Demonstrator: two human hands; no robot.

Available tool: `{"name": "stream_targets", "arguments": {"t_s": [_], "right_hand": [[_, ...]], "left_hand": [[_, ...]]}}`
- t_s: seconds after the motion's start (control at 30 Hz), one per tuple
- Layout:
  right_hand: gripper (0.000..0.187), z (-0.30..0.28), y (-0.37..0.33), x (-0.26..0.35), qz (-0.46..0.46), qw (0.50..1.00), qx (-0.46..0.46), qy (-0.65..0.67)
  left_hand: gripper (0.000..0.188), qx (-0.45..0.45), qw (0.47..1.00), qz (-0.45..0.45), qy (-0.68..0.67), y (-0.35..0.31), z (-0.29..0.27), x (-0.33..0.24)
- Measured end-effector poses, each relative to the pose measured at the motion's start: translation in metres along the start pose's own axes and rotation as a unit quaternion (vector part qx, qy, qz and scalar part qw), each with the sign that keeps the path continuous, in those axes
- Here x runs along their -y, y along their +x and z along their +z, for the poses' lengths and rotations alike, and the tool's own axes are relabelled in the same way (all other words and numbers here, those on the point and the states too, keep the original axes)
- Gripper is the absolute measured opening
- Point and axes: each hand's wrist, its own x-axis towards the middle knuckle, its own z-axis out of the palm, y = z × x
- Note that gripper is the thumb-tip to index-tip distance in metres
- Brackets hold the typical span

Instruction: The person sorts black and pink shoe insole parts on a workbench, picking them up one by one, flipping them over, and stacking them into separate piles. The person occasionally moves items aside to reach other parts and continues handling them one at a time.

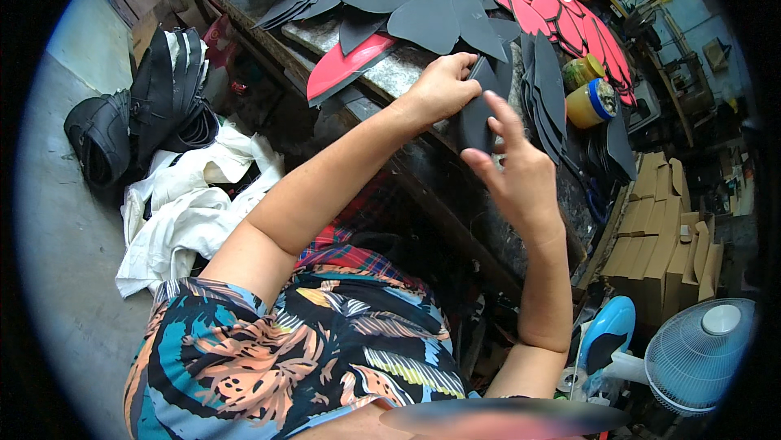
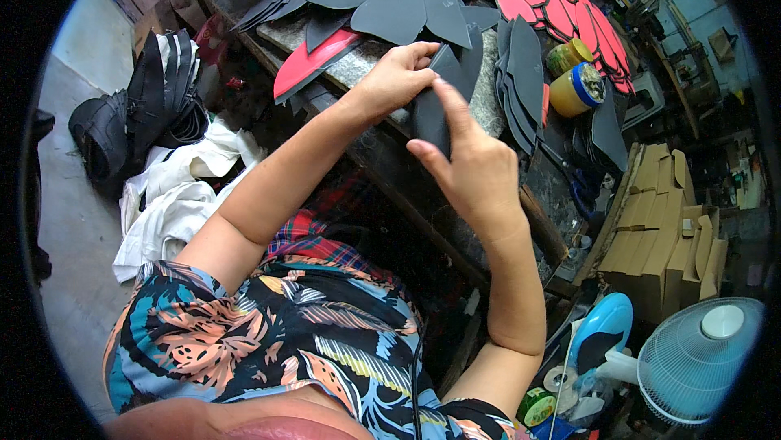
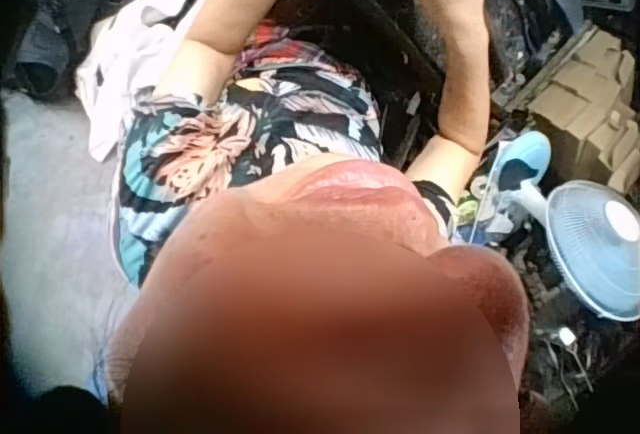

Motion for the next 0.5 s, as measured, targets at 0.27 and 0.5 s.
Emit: {"name": "stream_targets", "arguments": {"t_s": [0.27,0.5], "right_hand": [[0.047,-0.009,0.004,-0.04,0.225,0.918,-0.024,0.326],[0.04,-0.016,0.018,-0.05,0.11,0.906,-0.133,0.386]], "left_hand": [[0.056,0.041,0.972,-0.005,-0.231,-0.045,0.035,-0.011],[0.058,-0.009,0.985,0.124,0.12,-0.035,0.032,0.001]]}}
